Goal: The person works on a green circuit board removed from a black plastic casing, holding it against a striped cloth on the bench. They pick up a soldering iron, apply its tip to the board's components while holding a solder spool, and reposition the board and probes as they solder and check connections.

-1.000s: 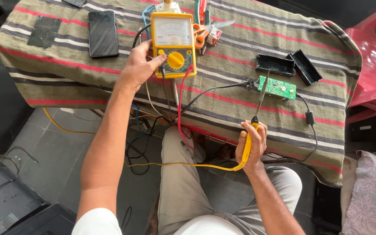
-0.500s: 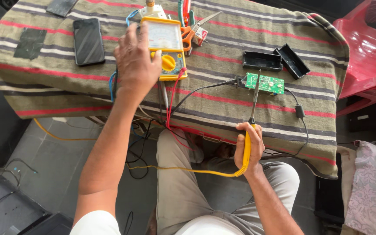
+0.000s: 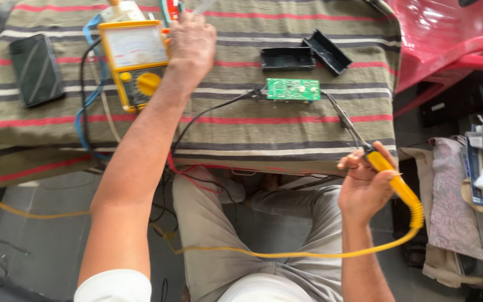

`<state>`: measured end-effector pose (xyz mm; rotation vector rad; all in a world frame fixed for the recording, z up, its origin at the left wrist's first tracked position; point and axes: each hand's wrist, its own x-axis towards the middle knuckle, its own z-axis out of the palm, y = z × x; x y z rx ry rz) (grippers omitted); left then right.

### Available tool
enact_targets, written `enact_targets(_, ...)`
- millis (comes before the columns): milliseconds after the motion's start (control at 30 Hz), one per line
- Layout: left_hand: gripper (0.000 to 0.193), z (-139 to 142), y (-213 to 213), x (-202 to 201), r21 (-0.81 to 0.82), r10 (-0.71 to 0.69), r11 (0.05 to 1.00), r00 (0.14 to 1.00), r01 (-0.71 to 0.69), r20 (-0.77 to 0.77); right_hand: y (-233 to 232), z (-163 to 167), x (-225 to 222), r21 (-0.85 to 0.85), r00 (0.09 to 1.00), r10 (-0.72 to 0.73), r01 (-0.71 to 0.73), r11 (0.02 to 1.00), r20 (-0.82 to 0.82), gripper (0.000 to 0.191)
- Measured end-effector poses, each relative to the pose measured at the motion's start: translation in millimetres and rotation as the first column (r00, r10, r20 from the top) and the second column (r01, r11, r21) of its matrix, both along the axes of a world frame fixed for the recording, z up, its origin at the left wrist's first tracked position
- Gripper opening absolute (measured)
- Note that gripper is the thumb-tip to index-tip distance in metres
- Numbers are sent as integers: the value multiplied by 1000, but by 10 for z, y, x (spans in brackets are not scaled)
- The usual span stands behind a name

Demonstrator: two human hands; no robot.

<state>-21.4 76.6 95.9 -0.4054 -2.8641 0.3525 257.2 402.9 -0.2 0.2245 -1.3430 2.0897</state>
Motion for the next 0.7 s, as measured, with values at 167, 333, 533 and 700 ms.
enact_targets(167,43,-118,62,-112,-106,87,990,996,-90,-33,566,72,-53,-138,998,18,-10,990,54,60)
enact_targets(333,36,-126,90,-112,62,40,998,987,-31,-154,815,121,-239,-197,997,51,-37,980,65,52)
enact_targets(533,23,89,369,-118,899,-302,411,908,-150,290,1036,252,-880,-134,992,118,-111,985,48,48)
enact_targets(700,20,142,560,-67,971,-716,-45,686,-235,132,1121,601,-1639,-184,989,135,-121,975,66,50)
